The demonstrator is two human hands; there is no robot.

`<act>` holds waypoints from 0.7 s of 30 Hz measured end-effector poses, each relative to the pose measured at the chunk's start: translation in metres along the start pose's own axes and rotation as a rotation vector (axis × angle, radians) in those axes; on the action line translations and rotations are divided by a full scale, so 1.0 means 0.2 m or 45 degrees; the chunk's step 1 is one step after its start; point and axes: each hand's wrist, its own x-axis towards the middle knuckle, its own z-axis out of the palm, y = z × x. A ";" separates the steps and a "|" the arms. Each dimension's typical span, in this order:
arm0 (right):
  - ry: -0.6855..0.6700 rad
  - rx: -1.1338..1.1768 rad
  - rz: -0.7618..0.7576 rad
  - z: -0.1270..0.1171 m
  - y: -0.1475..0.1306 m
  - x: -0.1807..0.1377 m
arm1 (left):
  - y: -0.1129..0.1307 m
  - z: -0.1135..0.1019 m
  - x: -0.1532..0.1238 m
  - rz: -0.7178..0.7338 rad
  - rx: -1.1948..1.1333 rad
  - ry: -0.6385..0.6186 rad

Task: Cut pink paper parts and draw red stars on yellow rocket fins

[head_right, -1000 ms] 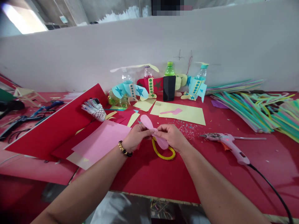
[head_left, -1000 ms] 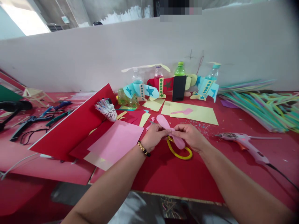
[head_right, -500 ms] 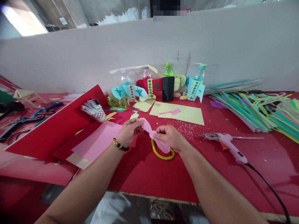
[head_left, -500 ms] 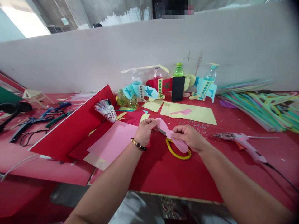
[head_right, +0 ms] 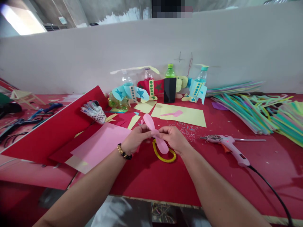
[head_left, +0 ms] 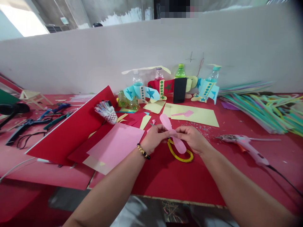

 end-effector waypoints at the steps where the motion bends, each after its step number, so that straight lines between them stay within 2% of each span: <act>1: -0.017 -0.006 0.001 0.00 0.00 0.00 | -0.01 0.01 0.00 -0.005 0.021 -0.021; 15: -0.066 -0.103 0.019 0.00 -0.01 0.00 | -0.05 0.00 0.03 0.052 0.137 -0.012; 21: -0.123 -0.146 0.059 0.00 -0.03 0.00 | -0.03 -0.01 0.03 0.091 0.102 0.067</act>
